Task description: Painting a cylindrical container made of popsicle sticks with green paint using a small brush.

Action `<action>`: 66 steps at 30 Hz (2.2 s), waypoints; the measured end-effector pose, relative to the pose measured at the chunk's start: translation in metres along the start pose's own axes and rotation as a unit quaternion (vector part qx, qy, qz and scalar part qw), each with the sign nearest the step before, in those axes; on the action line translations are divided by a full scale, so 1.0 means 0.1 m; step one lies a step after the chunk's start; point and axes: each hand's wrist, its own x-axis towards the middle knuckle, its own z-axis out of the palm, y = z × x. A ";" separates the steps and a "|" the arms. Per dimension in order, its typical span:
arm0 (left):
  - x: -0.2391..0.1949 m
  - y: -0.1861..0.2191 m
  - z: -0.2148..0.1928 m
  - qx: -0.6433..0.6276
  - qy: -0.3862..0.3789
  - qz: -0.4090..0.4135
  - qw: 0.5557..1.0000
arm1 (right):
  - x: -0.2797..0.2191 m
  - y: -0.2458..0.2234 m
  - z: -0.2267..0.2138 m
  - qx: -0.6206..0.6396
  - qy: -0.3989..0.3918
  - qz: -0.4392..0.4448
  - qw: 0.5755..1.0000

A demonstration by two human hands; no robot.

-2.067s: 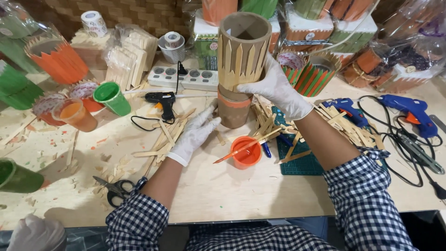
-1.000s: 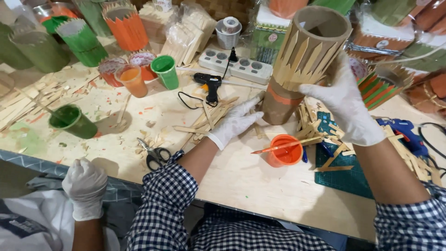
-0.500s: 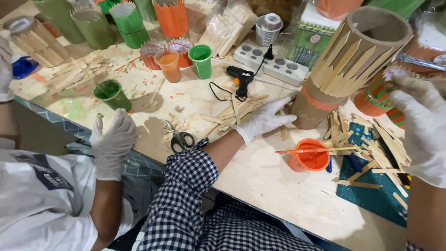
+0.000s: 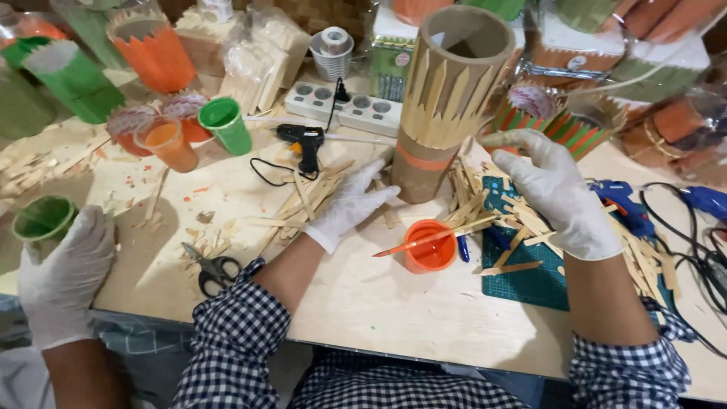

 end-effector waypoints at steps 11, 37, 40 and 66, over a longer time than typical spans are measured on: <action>0.05 -0.09 0.04 -0.003 0.039 -0.039 0.998 | -0.25 -0.08 -0.21 0.005 0.005 -0.054 0.999; 0.21 -0.50 0.06 -0.064 0.058 0.013 0.996 | -0.66 0.98 0.63 0.546 -0.076 0.205 0.809; 0.15 -0.32 0.00 -0.070 0.042 0.028 0.996 | -0.59 1.08 0.63 0.556 -0.017 0.156 0.816; -0.98 0.05 0.63 -0.151 -0.021 -0.028 0.988 | -0.58 0.75 0.07 0.557 0.261 0.020 0.788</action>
